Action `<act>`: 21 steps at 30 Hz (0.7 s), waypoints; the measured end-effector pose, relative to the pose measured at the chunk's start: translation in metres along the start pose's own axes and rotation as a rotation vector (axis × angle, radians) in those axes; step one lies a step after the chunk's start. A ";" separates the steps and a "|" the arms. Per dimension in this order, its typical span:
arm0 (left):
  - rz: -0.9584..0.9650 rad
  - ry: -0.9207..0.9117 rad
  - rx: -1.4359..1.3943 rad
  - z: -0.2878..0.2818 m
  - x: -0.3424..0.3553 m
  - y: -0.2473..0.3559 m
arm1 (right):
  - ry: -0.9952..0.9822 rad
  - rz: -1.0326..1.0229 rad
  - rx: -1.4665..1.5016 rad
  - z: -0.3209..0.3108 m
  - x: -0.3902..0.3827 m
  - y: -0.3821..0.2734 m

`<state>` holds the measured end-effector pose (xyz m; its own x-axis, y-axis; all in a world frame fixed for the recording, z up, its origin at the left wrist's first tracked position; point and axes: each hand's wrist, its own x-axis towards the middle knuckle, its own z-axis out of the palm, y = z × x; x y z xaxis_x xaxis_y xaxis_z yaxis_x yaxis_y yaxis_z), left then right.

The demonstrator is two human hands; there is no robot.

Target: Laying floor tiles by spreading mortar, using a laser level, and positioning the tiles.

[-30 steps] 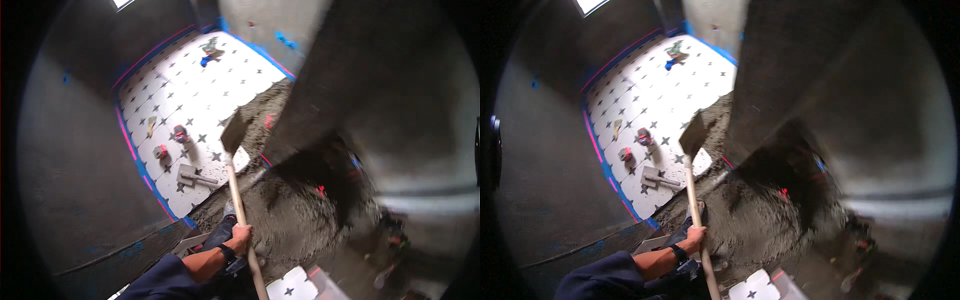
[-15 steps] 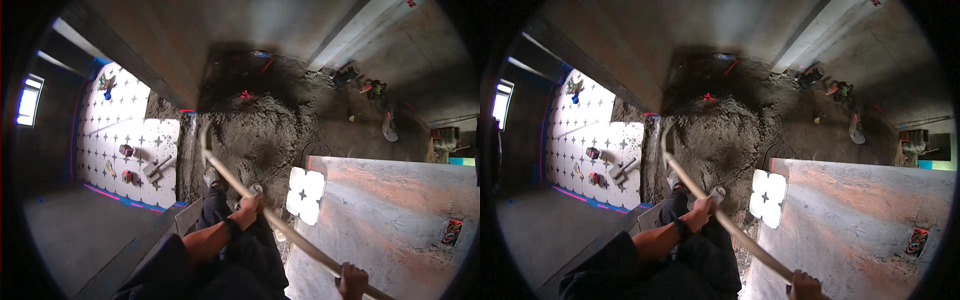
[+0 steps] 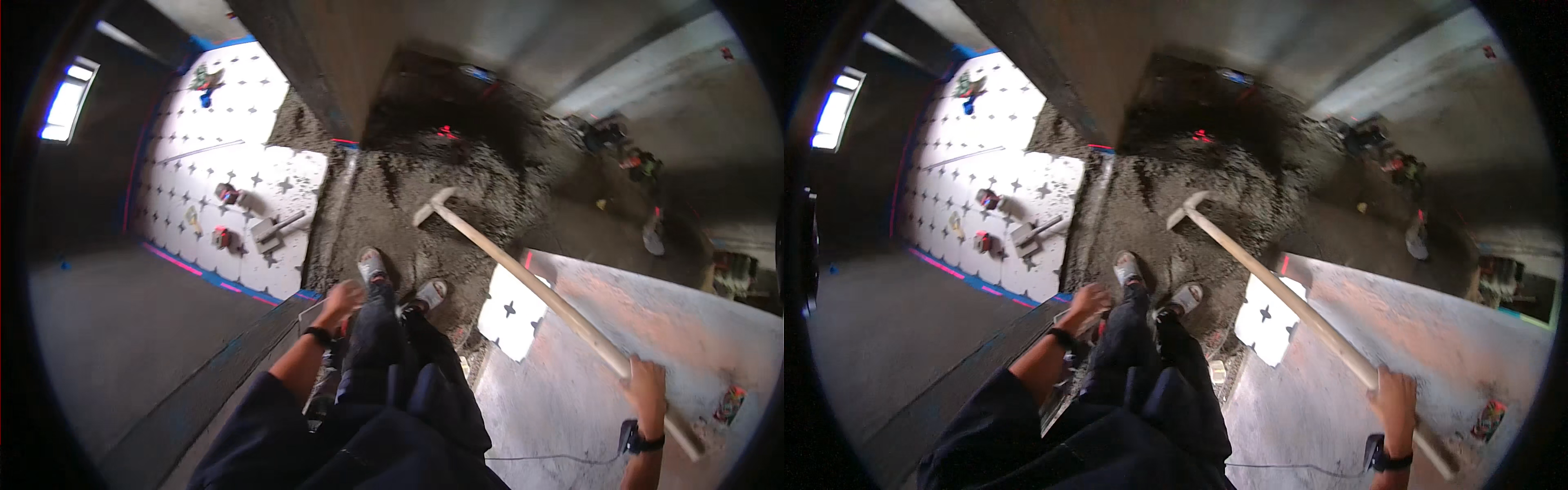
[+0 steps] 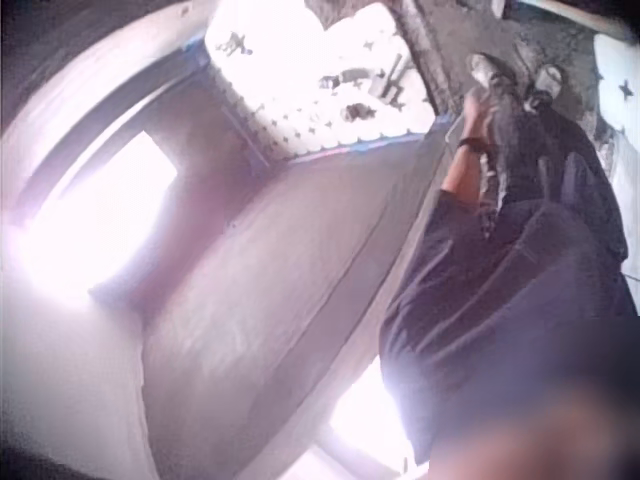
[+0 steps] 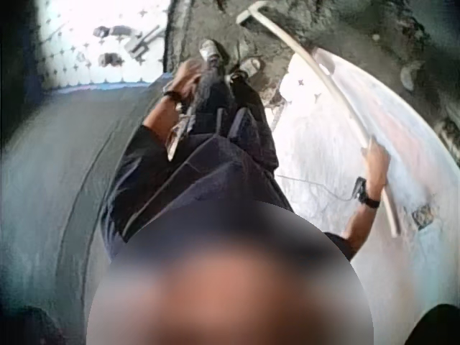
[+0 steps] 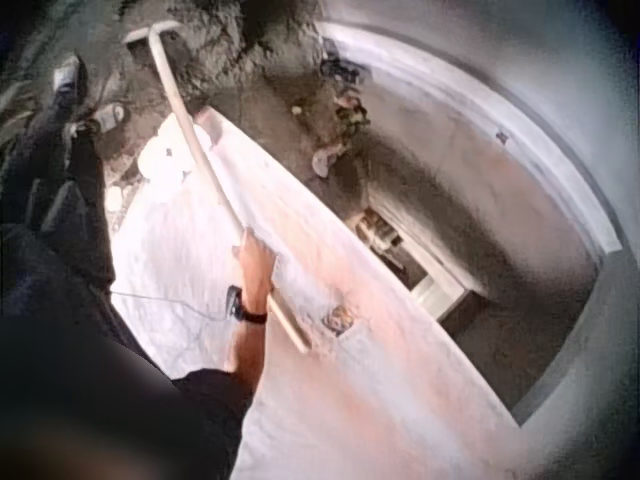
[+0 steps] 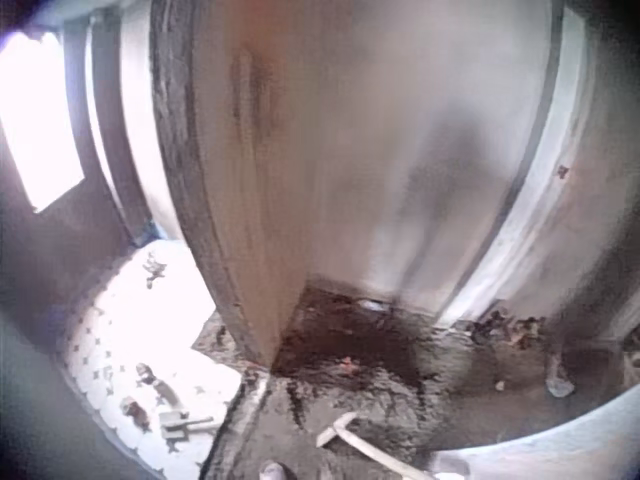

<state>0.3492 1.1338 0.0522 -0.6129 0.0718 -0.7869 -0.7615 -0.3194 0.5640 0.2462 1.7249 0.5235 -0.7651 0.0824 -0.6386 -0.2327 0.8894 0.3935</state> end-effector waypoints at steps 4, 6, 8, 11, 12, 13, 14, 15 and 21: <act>-0.015 0.219 0.215 -0.097 -0.031 -0.015 | 0.147 0.046 -0.146 -0.012 0.054 -0.040; -0.076 0.253 0.314 -0.110 -0.043 -0.008 | 0.239 -0.058 -0.236 -0.025 0.079 -0.064; -0.150 0.297 0.429 -0.108 -0.049 0.004 | 0.187 -0.028 -0.185 -0.051 0.081 -0.070; -0.118 0.202 0.418 -0.096 -0.051 0.022 | 0.056 0.011 -0.061 -0.099 0.069 -0.061; -0.096 0.162 0.380 -0.092 -0.049 0.027 | 0.022 0.003 0.028 -0.111 0.066 -0.058; -0.047 0.170 0.360 -0.088 -0.046 0.031 | -0.008 0.025 0.012 -0.120 0.061 -0.054; -0.015 0.167 0.345 -0.086 -0.043 0.034 | -0.028 0.022 0.035 -0.125 0.057 -0.051; -0.017 0.166 0.342 -0.085 -0.039 0.038 | -0.056 0.063 0.032 -0.126 0.056 -0.051; -0.148 0.106 0.264 -0.088 -0.033 0.050 | -0.140 0.052 -0.087 -0.097 0.077 -0.044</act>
<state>0.3499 1.0319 0.0848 -0.4763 -0.0041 -0.8793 -0.8778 -0.0552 0.4758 0.1397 1.6488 0.5212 -0.6879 0.1941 -0.6994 -0.2512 0.8404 0.4803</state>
